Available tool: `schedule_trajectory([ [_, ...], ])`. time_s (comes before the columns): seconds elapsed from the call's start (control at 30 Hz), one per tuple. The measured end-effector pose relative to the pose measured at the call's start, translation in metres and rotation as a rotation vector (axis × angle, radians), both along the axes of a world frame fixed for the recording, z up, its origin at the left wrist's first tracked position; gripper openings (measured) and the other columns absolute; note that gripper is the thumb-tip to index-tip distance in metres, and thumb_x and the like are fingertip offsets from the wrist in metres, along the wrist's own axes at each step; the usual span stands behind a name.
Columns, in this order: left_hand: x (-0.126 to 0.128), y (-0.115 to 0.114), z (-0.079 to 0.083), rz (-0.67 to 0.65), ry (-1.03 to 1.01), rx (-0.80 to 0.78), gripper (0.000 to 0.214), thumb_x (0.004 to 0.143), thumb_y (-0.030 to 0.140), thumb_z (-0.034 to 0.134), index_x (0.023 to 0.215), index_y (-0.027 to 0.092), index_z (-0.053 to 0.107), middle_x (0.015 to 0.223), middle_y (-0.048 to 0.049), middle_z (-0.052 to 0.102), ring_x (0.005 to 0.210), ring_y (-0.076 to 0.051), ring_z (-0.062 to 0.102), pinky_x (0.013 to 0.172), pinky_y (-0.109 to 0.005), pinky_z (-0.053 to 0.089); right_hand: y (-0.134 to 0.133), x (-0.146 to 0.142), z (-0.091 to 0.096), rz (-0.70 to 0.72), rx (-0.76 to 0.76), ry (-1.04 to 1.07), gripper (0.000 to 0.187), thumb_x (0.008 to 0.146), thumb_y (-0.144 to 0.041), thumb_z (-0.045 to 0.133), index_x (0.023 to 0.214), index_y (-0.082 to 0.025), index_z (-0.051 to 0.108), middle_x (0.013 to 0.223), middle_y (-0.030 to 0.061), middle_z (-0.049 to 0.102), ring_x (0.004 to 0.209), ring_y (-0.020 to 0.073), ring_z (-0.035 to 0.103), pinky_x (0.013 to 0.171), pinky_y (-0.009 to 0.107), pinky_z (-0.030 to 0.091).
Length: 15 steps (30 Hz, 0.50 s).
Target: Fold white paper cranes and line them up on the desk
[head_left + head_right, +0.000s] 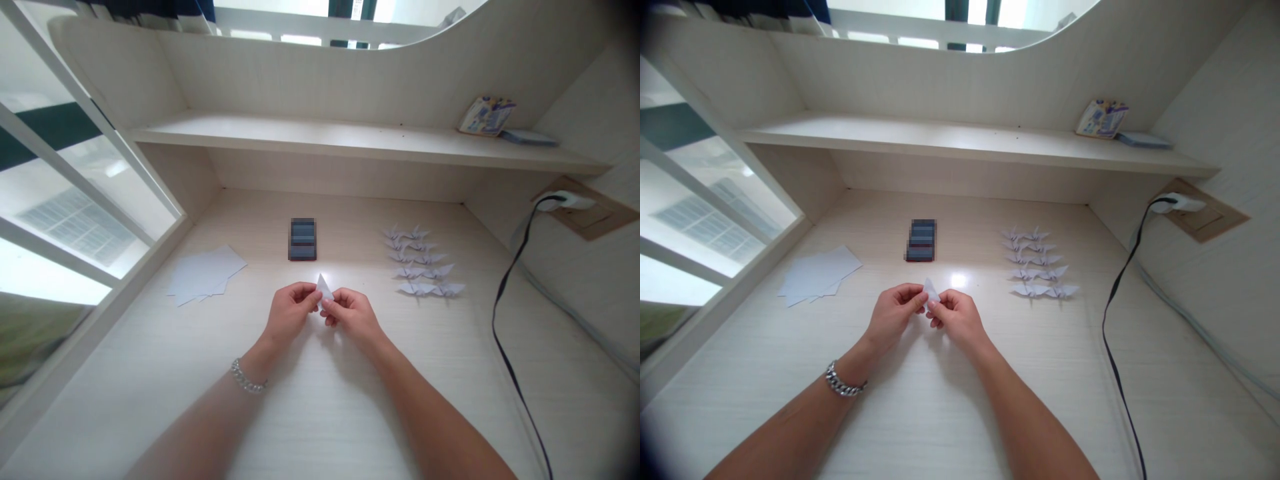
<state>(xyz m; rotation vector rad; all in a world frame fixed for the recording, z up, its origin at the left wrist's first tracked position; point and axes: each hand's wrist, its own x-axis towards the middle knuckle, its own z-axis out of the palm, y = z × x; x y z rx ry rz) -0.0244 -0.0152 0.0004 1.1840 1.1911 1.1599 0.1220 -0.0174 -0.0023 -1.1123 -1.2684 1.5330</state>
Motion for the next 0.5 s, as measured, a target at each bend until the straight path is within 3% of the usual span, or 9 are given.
schedule_trajectory([
  [0.3, 0.0034, -0.0028, 0.0006, -0.049, -0.069, -0.002, 0.032, 0.069, 0.030, 0.067, 0.096, 0.014, 0.063, 0.081, -0.0072, 0.066, 0.071, -0.016, 0.061, 0.066, -0.028, 0.050, 0.0015, 0.0012, 0.0016, -0.202, 0.128, -0.012, 0.029, 0.071, -0.034, 0.064, 0.096, -0.019, 0.058, 0.064, 0.0000, 0.062, 0.059, 0.0143, 0.059, 0.055, 0.026, 0.048],
  [0.5, 0.0048, -0.0052, 0.0049, -0.009, -0.100, 0.071, 0.042, 0.065, 0.024, 0.071, 0.104, 0.016, 0.059, 0.081, -0.0054, 0.066, 0.078, -0.017, 0.062, 0.073, -0.030, 0.050, 0.0013, 0.0008, 0.0015, -0.227, 0.151, -0.013, 0.031, 0.073, -0.034, 0.062, 0.100, -0.019, 0.061, 0.071, 0.0028, 0.065, 0.062, 0.0150, 0.059, 0.055, 0.027, 0.047],
])
